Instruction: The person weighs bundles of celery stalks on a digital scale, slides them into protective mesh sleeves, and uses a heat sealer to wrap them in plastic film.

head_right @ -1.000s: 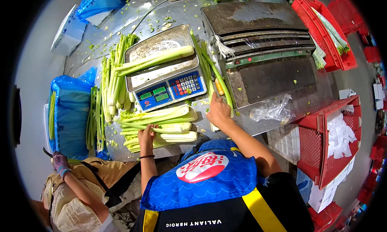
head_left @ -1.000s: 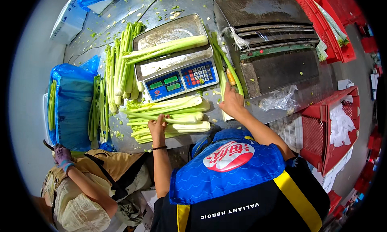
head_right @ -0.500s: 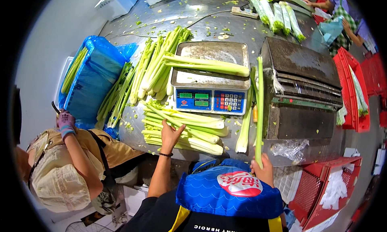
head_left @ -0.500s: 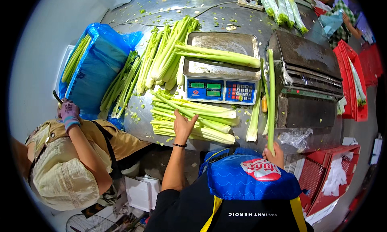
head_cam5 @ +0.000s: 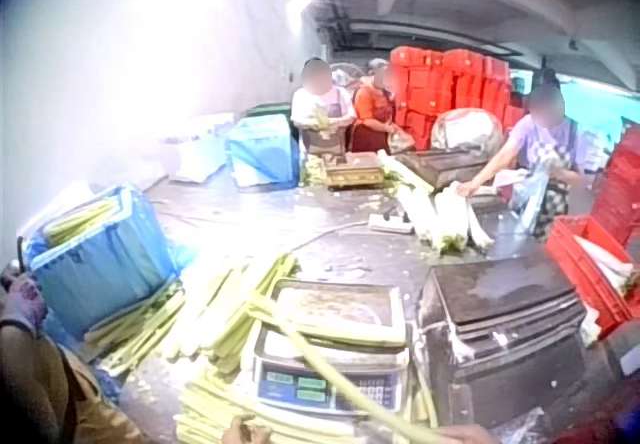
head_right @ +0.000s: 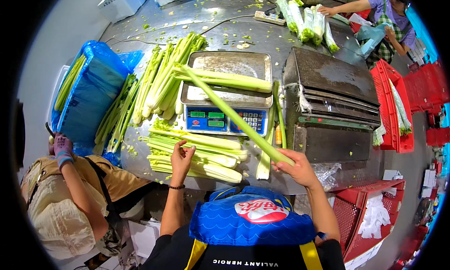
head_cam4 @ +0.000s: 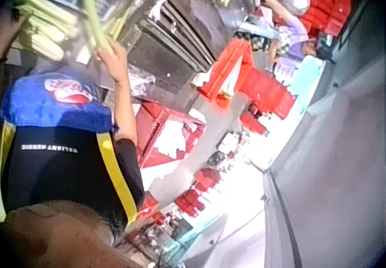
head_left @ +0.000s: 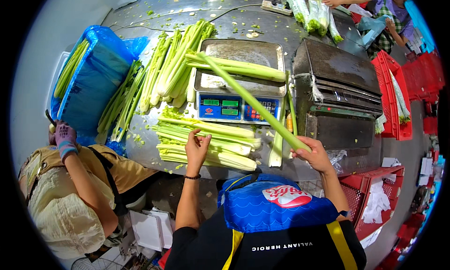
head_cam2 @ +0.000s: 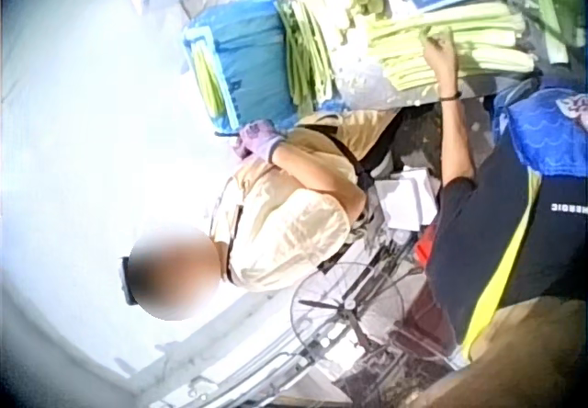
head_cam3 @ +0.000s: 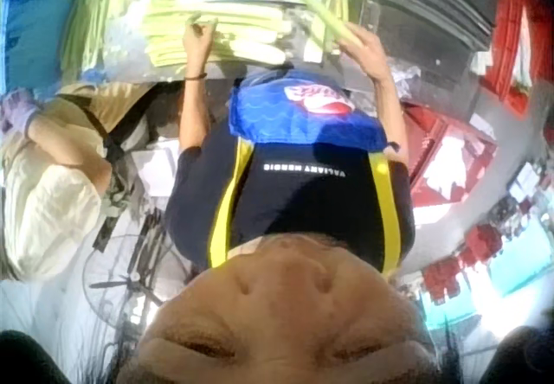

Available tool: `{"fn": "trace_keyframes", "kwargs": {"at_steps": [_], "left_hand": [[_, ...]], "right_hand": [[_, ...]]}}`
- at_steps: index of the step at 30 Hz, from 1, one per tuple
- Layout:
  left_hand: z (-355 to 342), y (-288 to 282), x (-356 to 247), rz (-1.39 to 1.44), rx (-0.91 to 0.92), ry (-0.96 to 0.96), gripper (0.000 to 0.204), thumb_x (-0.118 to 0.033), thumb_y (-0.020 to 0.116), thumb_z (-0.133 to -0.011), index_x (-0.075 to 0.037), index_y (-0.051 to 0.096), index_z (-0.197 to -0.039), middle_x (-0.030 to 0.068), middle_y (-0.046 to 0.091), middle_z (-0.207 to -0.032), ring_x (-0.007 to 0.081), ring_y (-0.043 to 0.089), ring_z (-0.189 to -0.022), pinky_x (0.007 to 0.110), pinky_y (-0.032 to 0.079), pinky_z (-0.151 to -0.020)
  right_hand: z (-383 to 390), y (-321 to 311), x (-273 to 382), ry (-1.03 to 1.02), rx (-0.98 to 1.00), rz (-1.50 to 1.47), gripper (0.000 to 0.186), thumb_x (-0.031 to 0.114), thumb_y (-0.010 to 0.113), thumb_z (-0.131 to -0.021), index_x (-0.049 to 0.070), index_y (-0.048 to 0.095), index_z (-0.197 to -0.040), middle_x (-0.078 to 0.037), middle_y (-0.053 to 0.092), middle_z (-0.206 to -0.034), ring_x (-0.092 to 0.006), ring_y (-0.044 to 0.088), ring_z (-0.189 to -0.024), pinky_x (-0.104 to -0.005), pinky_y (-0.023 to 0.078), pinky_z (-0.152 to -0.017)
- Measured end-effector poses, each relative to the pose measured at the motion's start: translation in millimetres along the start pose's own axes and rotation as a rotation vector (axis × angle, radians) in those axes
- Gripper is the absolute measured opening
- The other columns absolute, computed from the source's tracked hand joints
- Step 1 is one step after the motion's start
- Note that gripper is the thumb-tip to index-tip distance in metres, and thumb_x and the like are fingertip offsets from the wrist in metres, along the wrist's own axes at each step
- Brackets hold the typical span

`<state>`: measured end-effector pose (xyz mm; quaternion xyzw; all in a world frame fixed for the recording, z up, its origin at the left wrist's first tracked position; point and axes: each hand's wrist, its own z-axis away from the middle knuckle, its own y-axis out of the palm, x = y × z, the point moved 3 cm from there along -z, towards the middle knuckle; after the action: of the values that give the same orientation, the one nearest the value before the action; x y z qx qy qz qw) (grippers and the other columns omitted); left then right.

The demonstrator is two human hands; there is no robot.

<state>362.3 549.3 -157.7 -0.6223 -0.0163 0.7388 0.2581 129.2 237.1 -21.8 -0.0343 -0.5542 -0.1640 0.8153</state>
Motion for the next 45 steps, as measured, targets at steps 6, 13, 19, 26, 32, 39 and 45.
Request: {"fn": "trace_keyframes", "kwargs": {"at_steps": [6,13,19,26,32,39,45], "left_hand": [[5,36,-121,0.874,0.435,-0.133,0.045,-0.026,0.052,-0.101,-0.004,0.042,-0.139,0.011,0.065,-0.113,0.0063,0.05,-0.06,0.018,0.037,-0.05],[-71,50,-155,0.874,0.203,0.0,0.03,-0.028,0.054,-0.101,-0.001,0.055,-0.114,0.0099,0.066,-0.093,0.008,0.056,-0.058,0.019,0.044,-0.05],[-154,59,-144,0.762,0.216,0.03,0.026,-0.017,0.059,-0.097,0.004,0.056,-0.112,0.0094,0.064,-0.095,0.0146,0.066,-0.081,0.024,0.056,-0.074],[-153,38,-117,0.543,0.215,-0.08,0.052,-0.013,0.059,-0.096,0.011,0.037,-0.137,0.0162,0.065,-0.109,0.0175,0.066,-0.083,0.026,0.055,-0.072],[-76,21,-93,0.569,0.079,-0.052,0.028,-0.011,0.061,-0.094,0.004,0.056,-0.117,0.0089,0.067,-0.096,0.0108,0.062,-0.074,0.023,0.05,-0.062],[14,14,-56,0.524,-0.009,-0.15,0.023,-0.012,0.06,-0.095,0.001,0.057,-0.114,0.0044,0.065,-0.094,0.0078,0.058,-0.073,0.021,0.047,-0.063],[40,30,-50,0.546,0.041,-0.198,0.021,-0.012,0.06,-0.095,-0.002,0.059,-0.114,0.0044,0.065,-0.093,0.0084,0.057,-0.073,0.023,0.047,-0.064]], "right_hand": [[-36,-1,-6,0.136,0.322,-0.065,0.054,0.019,0.073,-0.086,-0.002,0.054,-0.132,-0.01,0.068,-0.105,-0.0126,0.064,-0.09,-0.0261,0.052,-0.077],[-115,-3,56,-0.38,0.066,0.747,0.056,0.016,0.075,-0.077,0.01,0.057,-0.129,-0.011,0.063,-0.119,-0.0249,0.06,-0.11,-0.0358,0.047,-0.095],[-200,-26,72,-0.8,-0.187,0.973,0.045,0.007,0.072,-0.076,0.007,0.06,-0.119,-0.013,0.059,-0.104,-0.0323,0.054,-0.1,-0.0388,0.044,-0.089],[-224,-35,38,-0.735,-0.243,1.386,0.075,0.028,0.075,-0.079,0.018,0.04,-0.144,-0.016,0.047,-0.131,-0.0351,0.043,-0.124,-0.0483,0.032,-0.104],[-216,-21,44,-0.72,-0.329,1.428,0.077,0.037,0.072,-0.082,0.016,0.037,-0.147,-0.015,0.041,-0.142,-0.0352,0.034,-0.134,-0.0489,0.027,-0.109],[-195,-15,56,-0.825,-0.378,1.305,0.071,0.039,0.066,-0.087,0.008,0.038,-0.145,-0.015,0.041,-0.143,-0.0354,0.032,-0.137,-0.0476,0.026,-0.111],[-183,-5,58,-0.846,-0.359,1.287,0.067,0.038,0.064,-0.089,0.006,0.04,-0.143,-0.016,0.042,-0.142,-0.0361,0.033,-0.136,-0.0467,0.025,-0.112]]}}
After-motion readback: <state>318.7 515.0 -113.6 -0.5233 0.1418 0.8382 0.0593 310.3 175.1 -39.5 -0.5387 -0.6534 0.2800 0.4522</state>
